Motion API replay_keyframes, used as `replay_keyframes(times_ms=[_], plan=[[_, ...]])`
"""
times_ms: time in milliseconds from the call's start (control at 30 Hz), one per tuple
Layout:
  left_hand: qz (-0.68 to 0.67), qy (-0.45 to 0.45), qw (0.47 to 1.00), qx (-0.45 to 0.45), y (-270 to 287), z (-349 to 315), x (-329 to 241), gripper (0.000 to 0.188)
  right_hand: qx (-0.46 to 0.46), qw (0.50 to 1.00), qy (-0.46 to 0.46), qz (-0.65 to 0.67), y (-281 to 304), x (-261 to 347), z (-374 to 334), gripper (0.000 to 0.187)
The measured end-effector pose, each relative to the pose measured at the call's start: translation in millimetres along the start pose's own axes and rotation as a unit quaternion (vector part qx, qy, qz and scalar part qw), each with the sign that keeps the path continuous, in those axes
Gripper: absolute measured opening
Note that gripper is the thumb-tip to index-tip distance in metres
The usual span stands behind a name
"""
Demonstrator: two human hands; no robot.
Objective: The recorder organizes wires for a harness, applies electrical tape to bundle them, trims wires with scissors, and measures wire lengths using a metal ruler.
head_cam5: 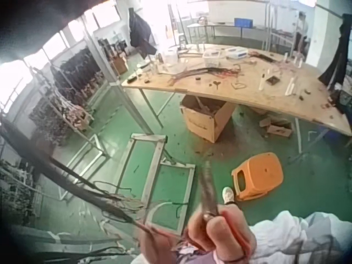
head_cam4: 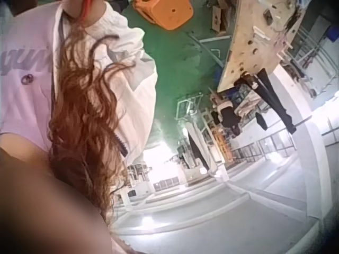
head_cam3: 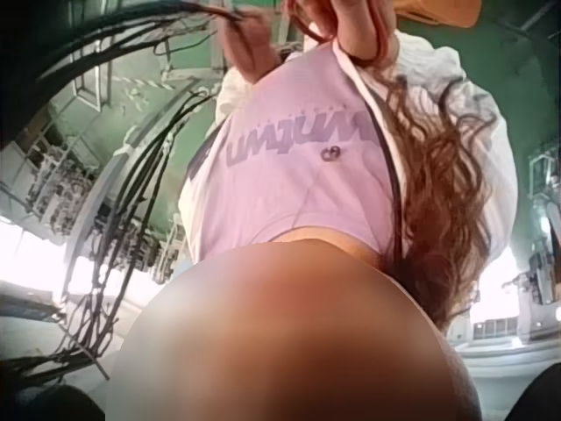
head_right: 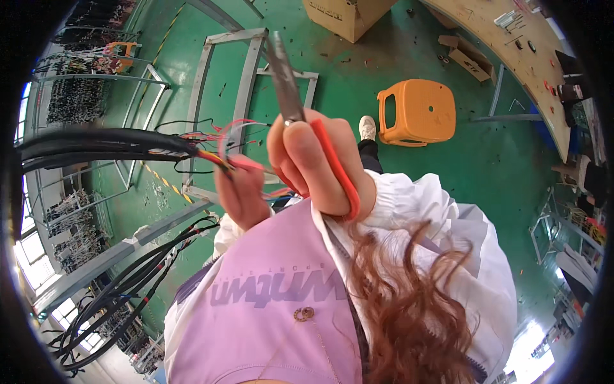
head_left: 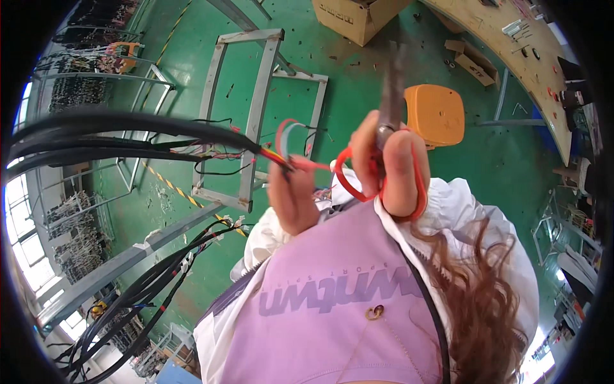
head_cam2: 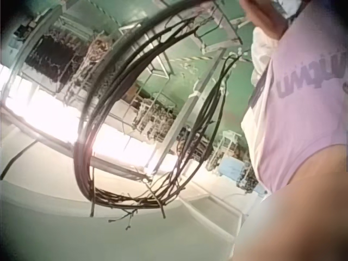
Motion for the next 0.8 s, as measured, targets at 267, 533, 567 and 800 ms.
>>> replay_keyframes(times_ms=[267,533,567,800], plan=[[-0.111,0.020,0.983,0.146,14,24,-2,0.022,0.038,0.982,0.088,-0.163,23,-26,31,0.021],[-0.204,0.143,0.953,0.175,18,11,6,0.026,0.169,0.963,0.107,-0.178,-32,-24,30,0.012],[-0.207,0.141,0.953,0.172,20,11,8,0.026,0.173,0.962,0.107,-0.180,-38,-27,31,0.012],[-0.309,0.213,0.906,0.197,18,0,13,0.030,0.212,0.976,-0.013,-0.038,-52,-50,31,0.007]])
Point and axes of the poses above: each hand's wrist, its own z-axis towards the middle knuckle, its own y-axis out of the back of the hand, x = y × z, the point moved 6 cm from there along z, towards the middle knuckle, and after that the axes turned 12 degrees about y, right-handed, at the moved point
